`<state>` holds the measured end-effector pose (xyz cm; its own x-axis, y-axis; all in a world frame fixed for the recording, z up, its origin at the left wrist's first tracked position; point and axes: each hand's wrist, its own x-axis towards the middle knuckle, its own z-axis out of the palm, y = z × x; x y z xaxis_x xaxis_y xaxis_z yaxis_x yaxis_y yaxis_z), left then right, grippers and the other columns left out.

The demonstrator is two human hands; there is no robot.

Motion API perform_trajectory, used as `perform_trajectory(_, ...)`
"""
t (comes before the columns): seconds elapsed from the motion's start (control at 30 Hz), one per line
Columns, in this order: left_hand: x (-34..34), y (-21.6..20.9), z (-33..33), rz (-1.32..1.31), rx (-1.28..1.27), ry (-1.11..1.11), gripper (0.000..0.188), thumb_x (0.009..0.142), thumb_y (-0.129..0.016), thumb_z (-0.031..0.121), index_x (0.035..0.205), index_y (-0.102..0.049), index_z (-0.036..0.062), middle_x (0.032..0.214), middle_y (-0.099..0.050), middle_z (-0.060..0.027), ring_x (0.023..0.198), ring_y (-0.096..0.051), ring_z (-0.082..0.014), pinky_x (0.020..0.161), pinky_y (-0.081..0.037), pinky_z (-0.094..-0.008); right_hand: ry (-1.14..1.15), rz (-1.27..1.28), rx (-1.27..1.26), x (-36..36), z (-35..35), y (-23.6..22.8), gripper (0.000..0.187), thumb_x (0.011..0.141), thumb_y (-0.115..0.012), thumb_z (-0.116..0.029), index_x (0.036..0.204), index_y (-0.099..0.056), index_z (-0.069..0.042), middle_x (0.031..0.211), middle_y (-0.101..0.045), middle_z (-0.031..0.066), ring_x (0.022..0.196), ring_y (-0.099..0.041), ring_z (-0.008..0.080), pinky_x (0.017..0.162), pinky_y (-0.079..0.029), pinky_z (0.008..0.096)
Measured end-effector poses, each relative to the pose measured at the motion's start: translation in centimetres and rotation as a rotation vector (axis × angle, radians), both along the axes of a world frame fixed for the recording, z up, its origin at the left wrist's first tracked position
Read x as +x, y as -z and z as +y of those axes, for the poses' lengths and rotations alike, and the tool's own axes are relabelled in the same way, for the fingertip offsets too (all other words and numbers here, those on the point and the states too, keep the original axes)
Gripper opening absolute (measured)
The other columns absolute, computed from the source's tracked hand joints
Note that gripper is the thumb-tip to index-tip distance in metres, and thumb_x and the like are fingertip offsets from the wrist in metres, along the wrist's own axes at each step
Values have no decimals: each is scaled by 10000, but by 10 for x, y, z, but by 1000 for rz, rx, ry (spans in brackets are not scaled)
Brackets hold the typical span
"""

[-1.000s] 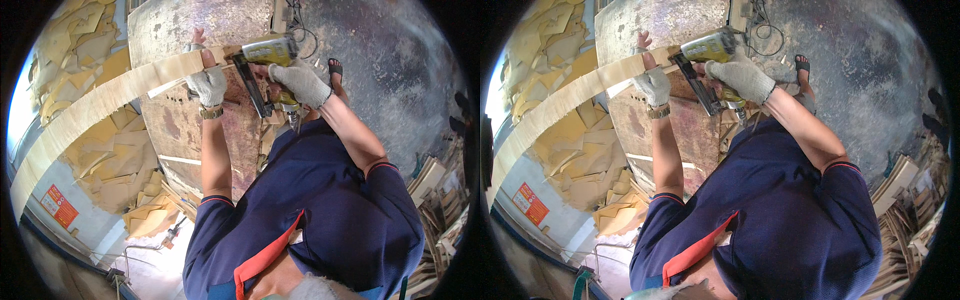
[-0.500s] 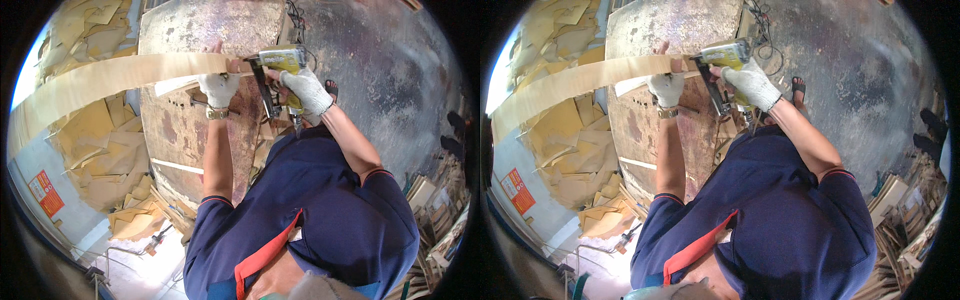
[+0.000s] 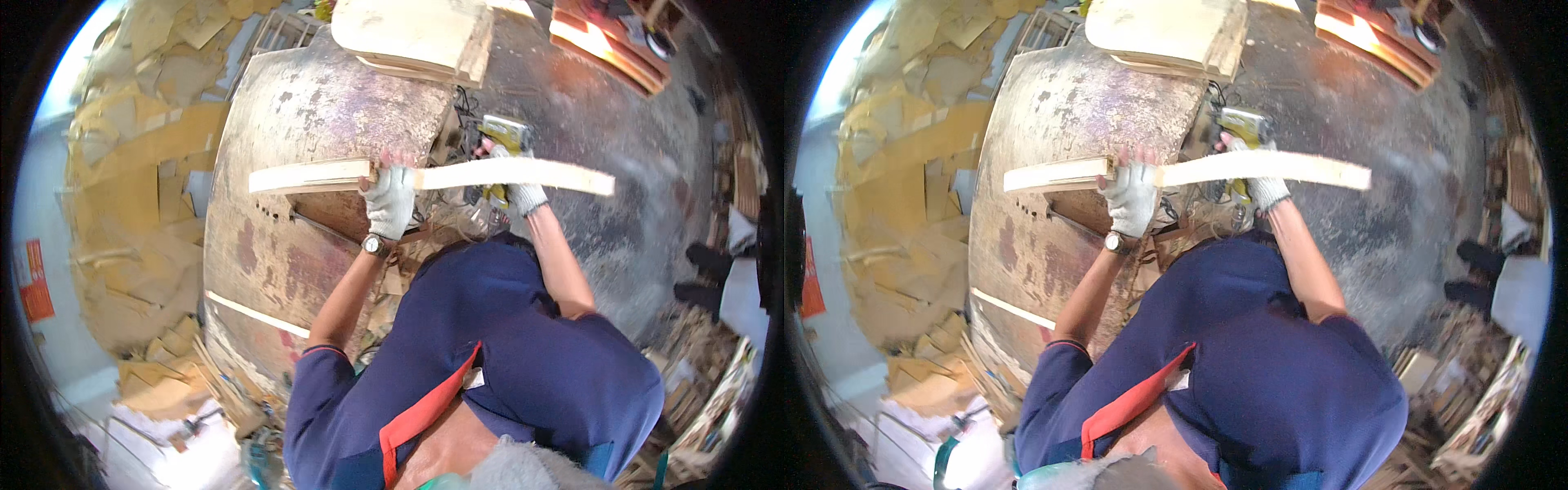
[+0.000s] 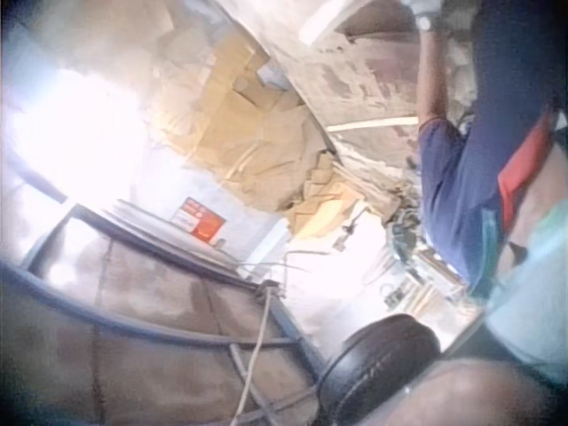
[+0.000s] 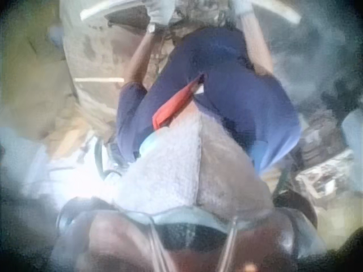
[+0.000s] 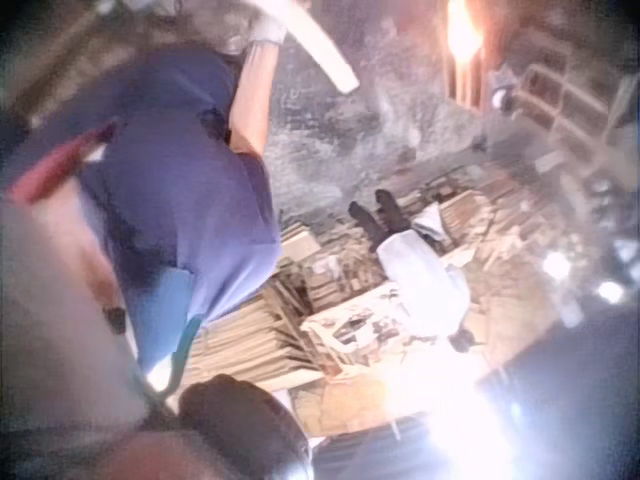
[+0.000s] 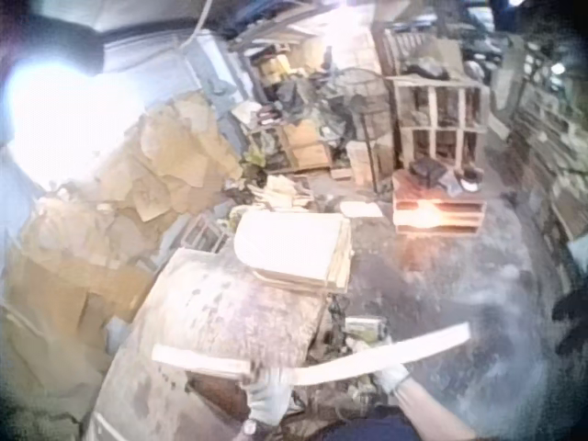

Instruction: The person uses a nail gun to attach thin wooden strips to curved wooden pieces on a workbench. They repeatedly position the strips, fire the nail gun, and reposition the pieces to continue assembly.

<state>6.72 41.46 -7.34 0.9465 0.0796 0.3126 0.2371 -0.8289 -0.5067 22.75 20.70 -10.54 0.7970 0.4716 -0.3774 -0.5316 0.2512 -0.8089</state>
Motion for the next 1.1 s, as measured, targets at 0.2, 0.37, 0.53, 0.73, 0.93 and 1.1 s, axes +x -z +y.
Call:
perform_trajectory(0.2, -16, 18, -38, 114, -441, -89, 669, 942, -524, 350, 1560, -416, 117, 1638, -379, -107, 1587, -181, -261, 1221, 12, -688, 62, -55, -201, 38, -42, 24, 150, 961, -749, -230, 1011, -724, -91, 861, -751, 28, 637, -637, 106, 577, -530, 280)
perform_trajectory(0.37, -19, -12, -85, -136, -937, -50, 461, 868, -695, 226, 1299, -615, 85, 1291, -676, -138, 1373, -515, -303, 1224, -227, -579, 120, -12, -141, 57, -52, 39, 180, 993, -712, -256, 1015, -714, -77, 813, -713, 20, 689, -642, 133, 602, -529, 319)
perform_trajectory(0.53, -42, -34, -90, -308, -1129, -186, 207, 918, -666, 210, 1074, -654, 76, 891, -708, -125, 917, -689, -337, 1103, -422, -487, -143, -195, -161, 65, -38, 26, 216, 983, -718, -215, 1076, -695, -22, 833, -728, 44, 545, -538, 84, 501, -447, 262)
perform_trajectory(0.73, -82, -26, -93, -625, -1130, -430, 156, 954, -642, 208, 939, -625, 53, 878, -696, -151, 905, -672, -377, 1003, -458, -480, -466, -669, -495, 85, 64, 25, 171, 924, -740, -206, 998, -703, -56, 710, -644, 17, 555, -554, 90, 508, -455, 282)
perform_trajectory(0.93, -146, -10, -75, -1030, -1287, -572, 310, 1035, -588, 309, 1077, -733, 38, 898, -774, -82, 855, -680, -268, 801, -507, -393, -714, -1518, -902, 74, 174, 40, 462, 774, -748, -223, 1193, -668, -47, 1059, -680, 246, 979, -642, 449, 872, -521, 510)
perform_trajectory(1.1, -202, 12, -43, -956, -1223, -903, 468, 1055, -547, 449, 968, -772, 47, 798, -761, -107, 662, -673, -246, 677, -511, -364, -899, -1742, -1127, 55, 231, 77, 491, 775, -763, -201, 1224, -656, -31, 1119, -677, 226, 1038, -638, 408, 925, -508, 482)
